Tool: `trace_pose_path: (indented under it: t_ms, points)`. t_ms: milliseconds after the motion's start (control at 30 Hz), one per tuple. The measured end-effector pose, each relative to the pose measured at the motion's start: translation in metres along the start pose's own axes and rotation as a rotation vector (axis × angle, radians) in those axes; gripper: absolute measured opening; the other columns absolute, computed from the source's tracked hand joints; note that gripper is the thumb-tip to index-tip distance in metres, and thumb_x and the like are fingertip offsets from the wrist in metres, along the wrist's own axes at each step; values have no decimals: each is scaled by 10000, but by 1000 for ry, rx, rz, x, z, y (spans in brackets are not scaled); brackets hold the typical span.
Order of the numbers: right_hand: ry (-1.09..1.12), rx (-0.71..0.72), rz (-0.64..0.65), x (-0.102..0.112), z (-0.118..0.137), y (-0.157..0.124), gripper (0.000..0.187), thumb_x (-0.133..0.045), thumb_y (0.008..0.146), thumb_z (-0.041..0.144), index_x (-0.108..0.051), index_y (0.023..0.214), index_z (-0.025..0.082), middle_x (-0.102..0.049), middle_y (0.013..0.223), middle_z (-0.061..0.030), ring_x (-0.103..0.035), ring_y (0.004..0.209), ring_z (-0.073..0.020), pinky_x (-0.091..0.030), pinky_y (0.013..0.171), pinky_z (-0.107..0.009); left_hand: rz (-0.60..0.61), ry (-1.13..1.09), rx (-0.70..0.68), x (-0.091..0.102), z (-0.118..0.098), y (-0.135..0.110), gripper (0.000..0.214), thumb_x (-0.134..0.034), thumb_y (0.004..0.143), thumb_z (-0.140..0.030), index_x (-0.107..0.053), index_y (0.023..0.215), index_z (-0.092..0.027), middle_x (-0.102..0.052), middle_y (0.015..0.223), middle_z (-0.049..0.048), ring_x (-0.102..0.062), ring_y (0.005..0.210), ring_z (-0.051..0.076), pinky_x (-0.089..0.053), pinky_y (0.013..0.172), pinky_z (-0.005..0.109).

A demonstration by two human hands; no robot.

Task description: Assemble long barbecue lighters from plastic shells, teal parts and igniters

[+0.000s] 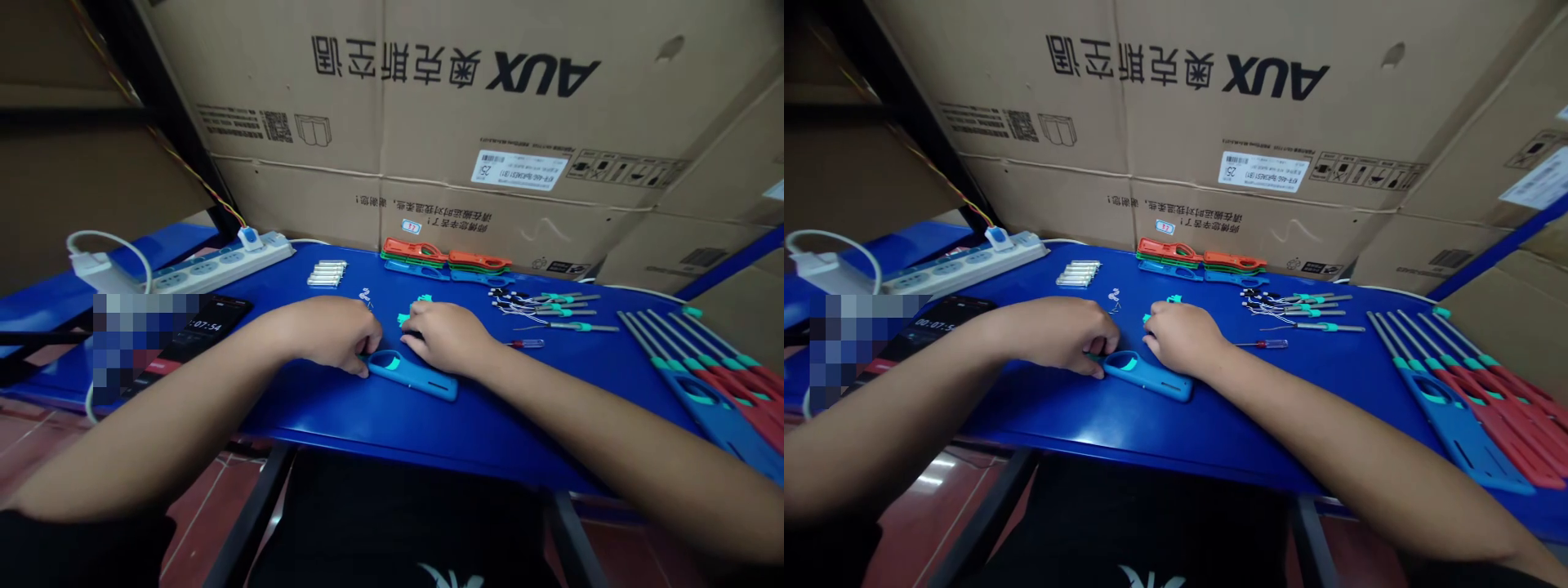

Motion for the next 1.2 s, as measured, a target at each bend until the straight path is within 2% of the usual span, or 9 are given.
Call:
trace_pose_path:
  t_ms: [100,200,367,467,533,633,733,933,1200]
  points:
    - [-30,-1,7,-4,0,1,312,-473,990,310,-758,1009,186,-679,1020,-99,-625,851,-213,-371,615,-307,12,1,21,1,5,-2,244,-814,730,-349,-735,920,-220,-715,764,-8,-589,606,131,-300,520,239]
    - [-57,-4,-4,-8,0,2,329,-440,997,291,-744,1011,168,-672,1024,-109,-634,871,-226,-385,633,-311,-70,-9,16,3,7,-2,352,-806,743,-450,-731,993,-213,-721,837,16,-618,670,150,-360,568,241]
    - [-33,16,-1,-6,1,3,276,-467,960,262,-721,992,158,-657,992,-113,-623,780,-207,-353,594,-314,-300,-73,-223,6,-14,1,261,-691,874,-403,-719,1030,-196,-719,920,45,-656,855,189,-460,755,276]
    - [62,2,-43,5,-10,-8,233,-495,939,259,-699,956,147,-647,956,-109,-601,768,-199,-363,610,-306,-430,-118,-316,3,-30,4,212,-576,951,-332,-725,949,-180,-713,897,53,-657,844,180,-474,770,288]
    - [183,44,-96,14,-22,-23,185,-516,922,229,-683,911,149,-637,919,-90,-591,799,-190,-404,677,-295,-469,-164,-344,-2,-37,8,229,-603,941,-369,-725,969,-177,-710,921,57,-656,861,183,-483,782,294]
    - [445,183,-94,20,-36,-51,125,-554,908,216,-673,911,178,-629,874,-43,-571,752,-144,-430,687,-262,-448,-228,-334,-14,-40,19,381,-730,847,-469,-713,1095,-180,-704,1005,69,-653,947,213,-491,847,324]
    - [625,232,-59,15,-39,-70,110,-569,912,223,-673,911,187,-625,855,-33,-566,714,-127,-438,651,-245,-397,-317,-345,-27,-40,31,380,-755,839,-435,-723,1129,-191,-710,1006,68,-663,933,195,-490,871,316]
    - [623,261,-39,1,-27,-71,115,-567,897,197,-682,889,191,-627,855,-32,-570,731,-129,-437,677,-250,-372,-410,-341,-33,-39,39,286,-734,864,-400,-768,1074,-209,-727,938,56,-662,878,177,-497,842,305]
    - [575,246,-67,3,-29,-72,117,-580,871,167,-693,900,178,-634,870,-29,-576,752,-127,-425,693,-245,-344,-422,-314,-33,-40,39,278,-735,862,-382,-764,1069,-198,-722,966,53,-665,879,169,-500,850,293]
Point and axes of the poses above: each hand's wrist, its own y-axis towards the middle knuckle, its own x-axis out of the back of the hand, z = x × y, the point moved 3 cm from there along y, towards the middle knuckle
